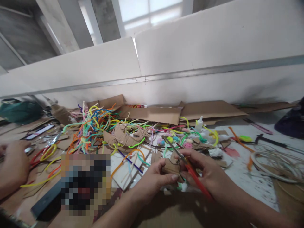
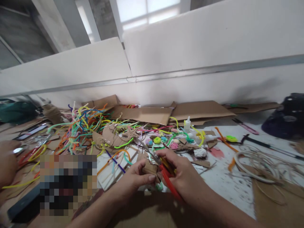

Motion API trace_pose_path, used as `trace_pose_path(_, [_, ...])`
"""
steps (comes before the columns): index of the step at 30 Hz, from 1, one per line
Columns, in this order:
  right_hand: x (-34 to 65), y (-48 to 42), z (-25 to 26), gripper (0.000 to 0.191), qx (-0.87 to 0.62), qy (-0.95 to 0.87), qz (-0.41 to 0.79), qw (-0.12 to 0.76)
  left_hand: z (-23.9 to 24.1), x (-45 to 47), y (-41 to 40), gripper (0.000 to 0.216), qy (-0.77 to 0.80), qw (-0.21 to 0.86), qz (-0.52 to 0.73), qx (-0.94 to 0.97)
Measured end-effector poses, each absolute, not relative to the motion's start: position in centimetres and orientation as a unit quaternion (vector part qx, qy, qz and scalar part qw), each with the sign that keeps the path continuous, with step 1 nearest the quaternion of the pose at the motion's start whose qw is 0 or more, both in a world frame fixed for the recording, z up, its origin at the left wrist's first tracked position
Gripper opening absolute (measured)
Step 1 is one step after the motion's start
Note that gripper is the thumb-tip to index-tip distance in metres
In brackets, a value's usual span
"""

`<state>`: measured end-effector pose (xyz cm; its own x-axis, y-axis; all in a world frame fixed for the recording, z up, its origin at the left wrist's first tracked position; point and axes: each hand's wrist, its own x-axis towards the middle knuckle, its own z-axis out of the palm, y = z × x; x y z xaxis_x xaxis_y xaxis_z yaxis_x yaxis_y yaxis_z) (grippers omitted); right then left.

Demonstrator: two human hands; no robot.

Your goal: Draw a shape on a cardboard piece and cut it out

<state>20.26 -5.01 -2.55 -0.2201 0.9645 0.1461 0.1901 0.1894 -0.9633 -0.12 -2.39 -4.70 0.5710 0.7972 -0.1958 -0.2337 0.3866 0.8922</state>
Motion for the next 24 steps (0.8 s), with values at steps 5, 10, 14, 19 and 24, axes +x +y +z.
trace_pose_path(5, [20.3, -4.7, -3.0, 0.034, -0.404, -0.646, 0.473, 0.443, -5.2, -0.2, -2.2, 0.054, 0.299, 0.782, 0.32, 0.443])
trace_pose_path(10, [20.2, -4.8, -2.1, 0.034, -0.367, -0.609, 0.561, 0.424, -4.9, -0.2, -2.2, 0.051, 0.275, 0.805, 0.297, 0.433])
trace_pose_path(14, [20.2, -4.7, -1.6, 0.036, -0.372, -0.608, 0.559, 0.424, -4.8, -0.3, -2.2, 0.049, 0.278, 0.803, 0.29, 0.44])
trace_pose_path(19, [20.4, -4.3, -2.4, 0.036, -0.403, -0.604, 0.531, 0.436, -5.1, -0.5, -1.8, 0.044, 0.311, 0.769, 0.348, 0.438])
trace_pose_path(24, [20.9, -4.1, -3.0, 0.045, -0.425, -0.572, 0.513, 0.478, -4.4, -0.5, -1.5, 0.049, 0.326, 0.749, 0.396, 0.419])
